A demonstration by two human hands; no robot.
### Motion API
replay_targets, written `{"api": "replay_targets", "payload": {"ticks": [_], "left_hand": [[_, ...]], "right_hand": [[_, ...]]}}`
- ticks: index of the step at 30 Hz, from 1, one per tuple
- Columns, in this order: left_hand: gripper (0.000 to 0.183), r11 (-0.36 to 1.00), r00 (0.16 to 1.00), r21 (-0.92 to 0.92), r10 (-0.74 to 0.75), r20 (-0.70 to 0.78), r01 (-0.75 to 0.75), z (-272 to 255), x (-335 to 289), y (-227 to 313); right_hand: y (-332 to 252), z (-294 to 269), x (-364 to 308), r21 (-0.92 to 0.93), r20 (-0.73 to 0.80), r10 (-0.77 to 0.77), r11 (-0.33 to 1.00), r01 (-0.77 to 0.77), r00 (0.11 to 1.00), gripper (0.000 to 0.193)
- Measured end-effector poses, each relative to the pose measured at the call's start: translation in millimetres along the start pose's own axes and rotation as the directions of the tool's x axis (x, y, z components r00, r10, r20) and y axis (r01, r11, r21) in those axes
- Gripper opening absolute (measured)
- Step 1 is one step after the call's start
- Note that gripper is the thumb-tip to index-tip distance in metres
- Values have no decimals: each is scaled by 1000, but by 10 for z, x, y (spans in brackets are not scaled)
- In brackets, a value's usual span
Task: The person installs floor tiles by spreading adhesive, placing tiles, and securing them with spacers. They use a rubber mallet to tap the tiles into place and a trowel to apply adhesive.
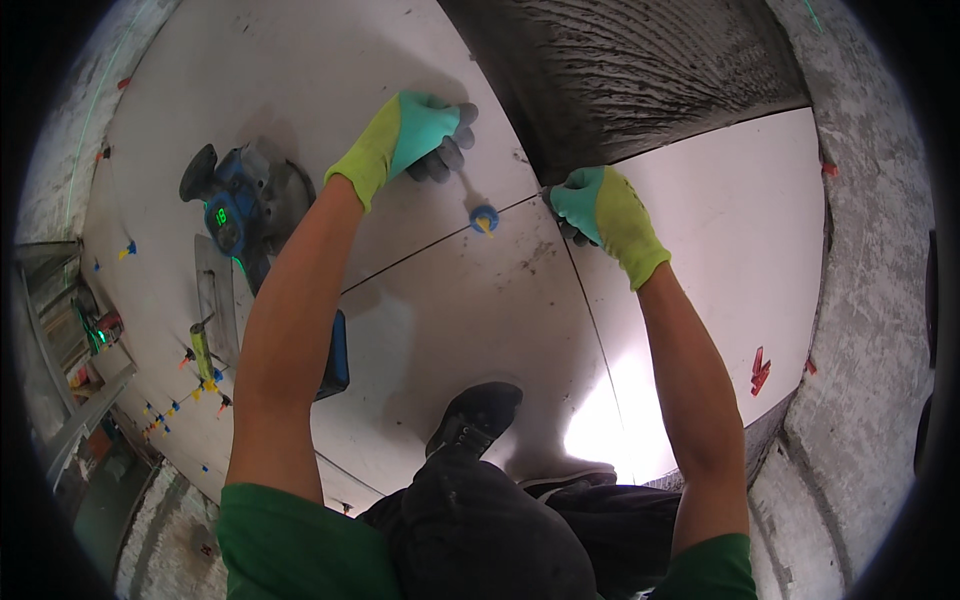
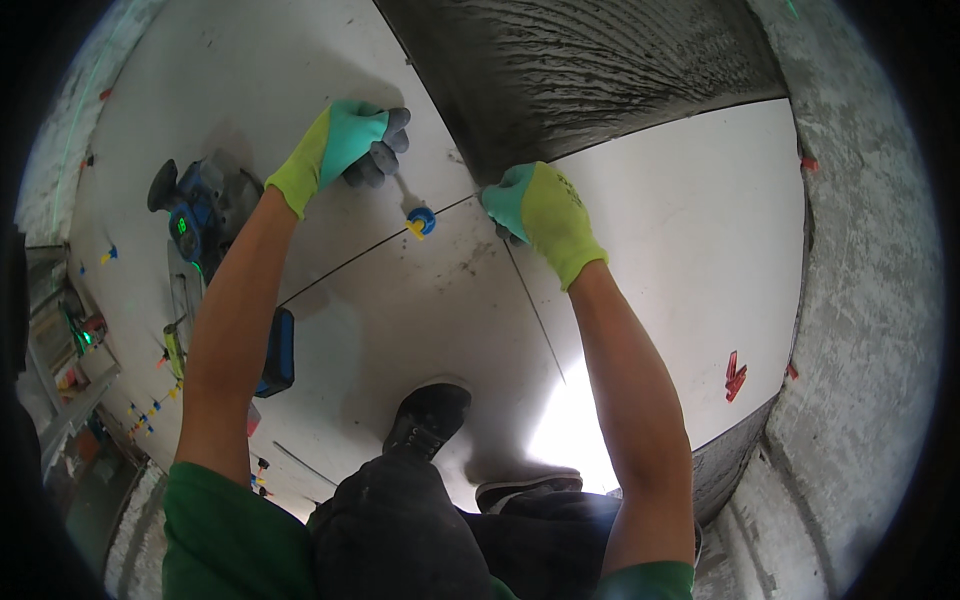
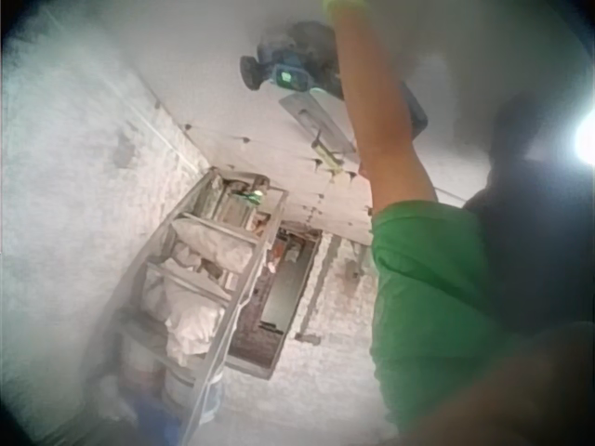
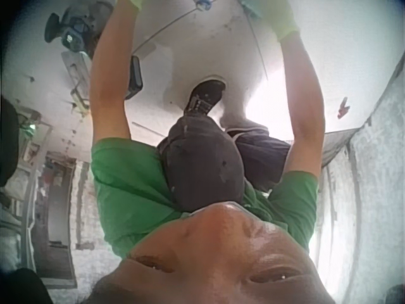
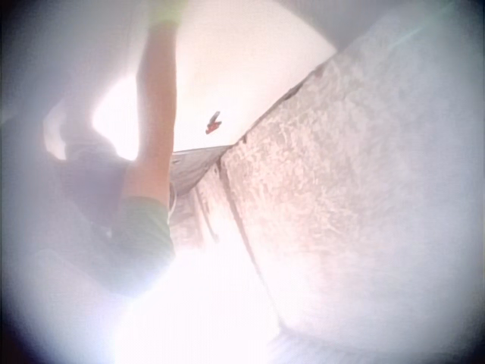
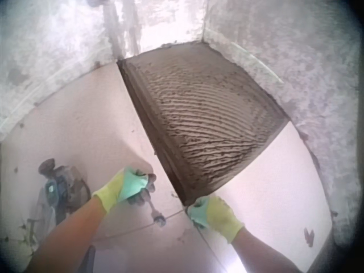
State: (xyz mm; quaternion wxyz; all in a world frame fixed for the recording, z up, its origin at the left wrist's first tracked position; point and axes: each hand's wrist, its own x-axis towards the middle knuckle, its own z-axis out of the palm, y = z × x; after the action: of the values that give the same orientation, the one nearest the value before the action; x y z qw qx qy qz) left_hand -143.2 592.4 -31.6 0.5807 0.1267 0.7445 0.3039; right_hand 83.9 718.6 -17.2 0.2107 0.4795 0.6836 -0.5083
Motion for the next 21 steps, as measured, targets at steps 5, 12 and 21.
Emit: {"api": "replay_targets", "payload": {"ticks": [5,12,21], "left_hand": [[33,999,997,8,-53,59,52,-36,1,58],[27,965,967,-88,252,34,-248,17,-29,-176],[35,503,860,702,362,359,-504,588,-199,32]], "right_hand": [[-122,-69,45,-101,30,15,995,-12,999,19],[-82,-41,37,-69,-21,-17,998,15,1000,21],[27,118,-86,170,-97,56,985,-38,994,28]]}}
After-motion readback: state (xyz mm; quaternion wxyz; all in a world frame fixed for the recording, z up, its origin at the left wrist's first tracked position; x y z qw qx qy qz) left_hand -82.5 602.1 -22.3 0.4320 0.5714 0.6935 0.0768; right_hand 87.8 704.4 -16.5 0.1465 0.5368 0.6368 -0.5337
